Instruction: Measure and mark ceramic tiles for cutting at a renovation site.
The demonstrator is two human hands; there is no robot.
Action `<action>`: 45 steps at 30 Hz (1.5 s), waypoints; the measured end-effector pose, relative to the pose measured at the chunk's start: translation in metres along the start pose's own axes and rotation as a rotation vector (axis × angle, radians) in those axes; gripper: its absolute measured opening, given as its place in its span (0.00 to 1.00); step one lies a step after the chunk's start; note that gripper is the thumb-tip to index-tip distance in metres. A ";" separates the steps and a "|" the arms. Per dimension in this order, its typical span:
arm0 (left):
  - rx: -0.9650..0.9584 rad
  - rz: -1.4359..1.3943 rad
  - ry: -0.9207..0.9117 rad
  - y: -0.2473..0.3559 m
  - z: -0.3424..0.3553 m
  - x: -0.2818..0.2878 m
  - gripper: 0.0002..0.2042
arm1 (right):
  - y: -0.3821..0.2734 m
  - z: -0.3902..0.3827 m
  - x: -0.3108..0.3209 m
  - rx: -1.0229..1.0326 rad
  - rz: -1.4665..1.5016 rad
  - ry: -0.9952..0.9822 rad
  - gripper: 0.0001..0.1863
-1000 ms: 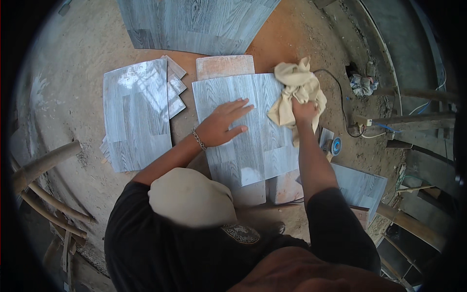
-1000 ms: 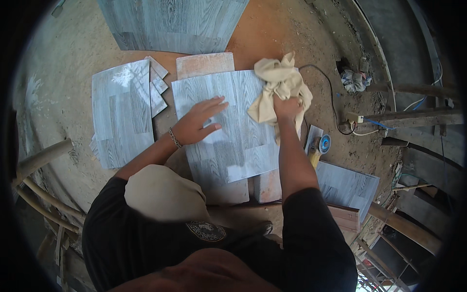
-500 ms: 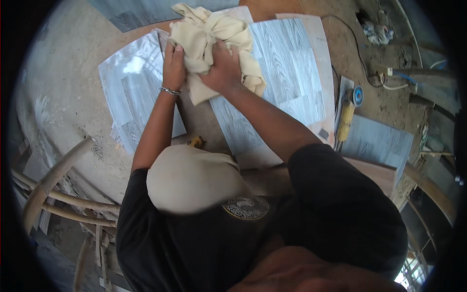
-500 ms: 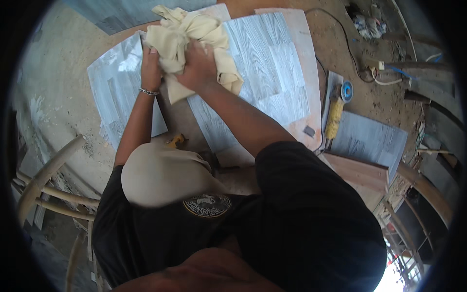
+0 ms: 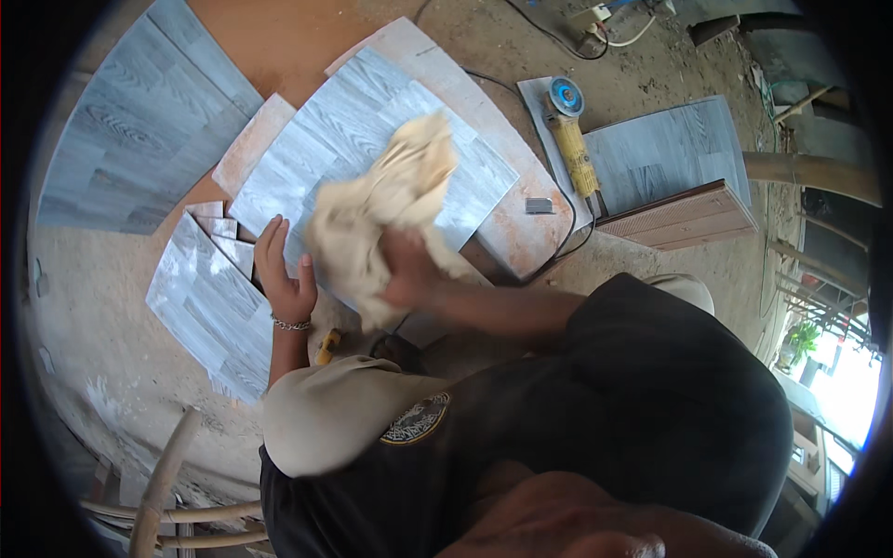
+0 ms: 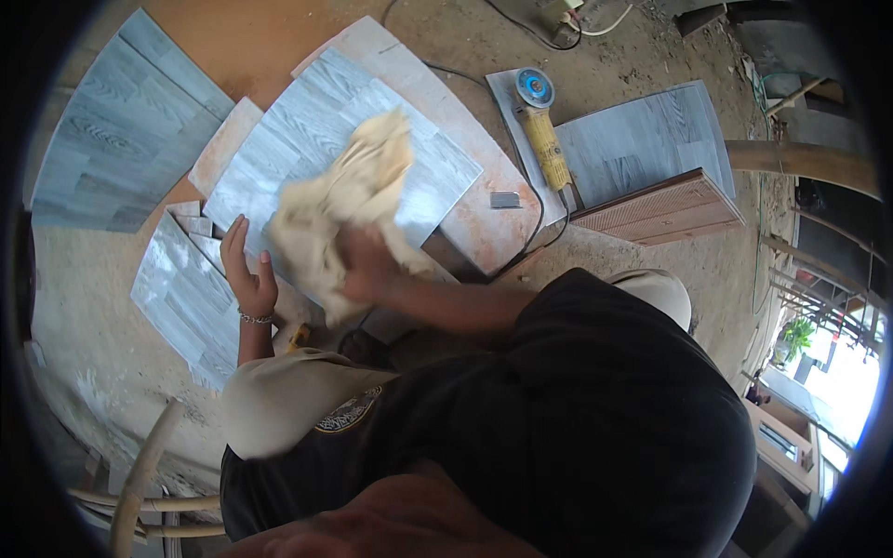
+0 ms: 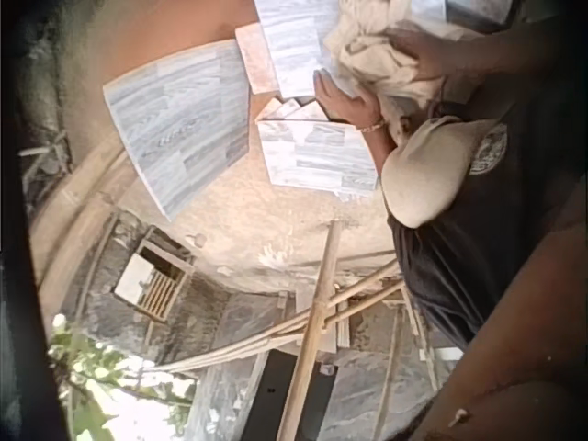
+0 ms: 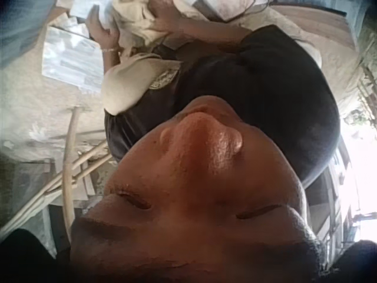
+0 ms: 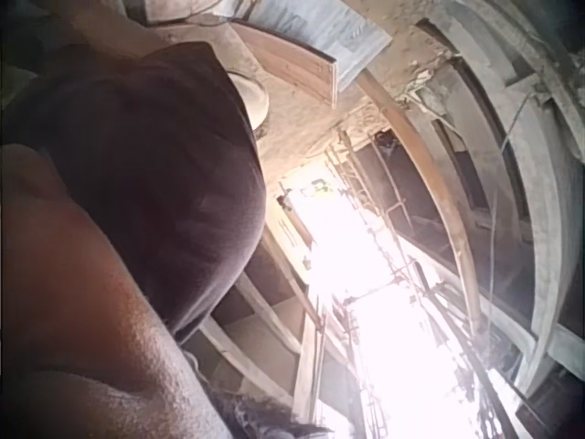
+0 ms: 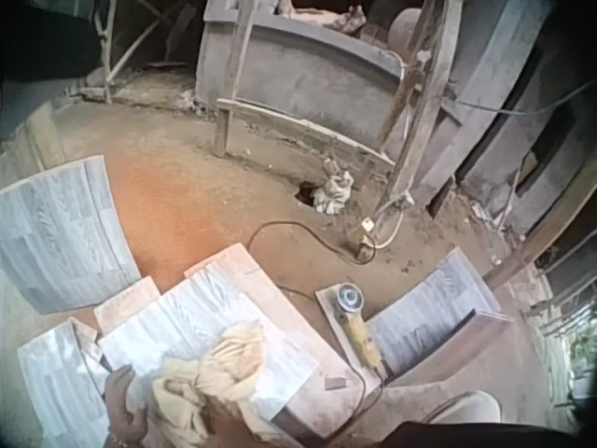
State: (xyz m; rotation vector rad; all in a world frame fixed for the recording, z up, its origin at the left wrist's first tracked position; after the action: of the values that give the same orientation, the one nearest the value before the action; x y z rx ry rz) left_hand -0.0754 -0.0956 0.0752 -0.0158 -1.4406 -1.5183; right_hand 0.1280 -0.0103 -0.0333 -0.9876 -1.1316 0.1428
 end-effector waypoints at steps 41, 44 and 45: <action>0.538 -0.126 -0.444 -0.005 -0.013 -0.084 0.29 | -0.141 0.076 0.155 0.396 0.015 -0.031 0.55; 0.389 0.354 -0.353 -0.019 0.001 -0.016 0.24 | -0.077 0.042 0.061 0.358 -0.556 -0.290 0.49; 0.557 0.241 -0.340 -0.032 0.007 0.010 0.21 | -0.040 0.033 0.043 0.408 -0.569 -0.313 0.48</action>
State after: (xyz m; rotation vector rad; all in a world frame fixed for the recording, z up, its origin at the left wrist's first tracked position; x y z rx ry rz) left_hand -0.1054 -0.1032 0.0597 -0.1100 -2.0154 -0.9103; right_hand 0.1067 0.0100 0.0274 -0.2629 -1.5541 0.0634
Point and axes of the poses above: each hand's wrist, its own z-axis towards the middle knuckle, its own x-axis out of the back of the hand, y = z × x, the point moved 9 cm from there along z, towards the middle knuckle, and after that the axes turned 12 degrees about x, right-handed, at the moved point
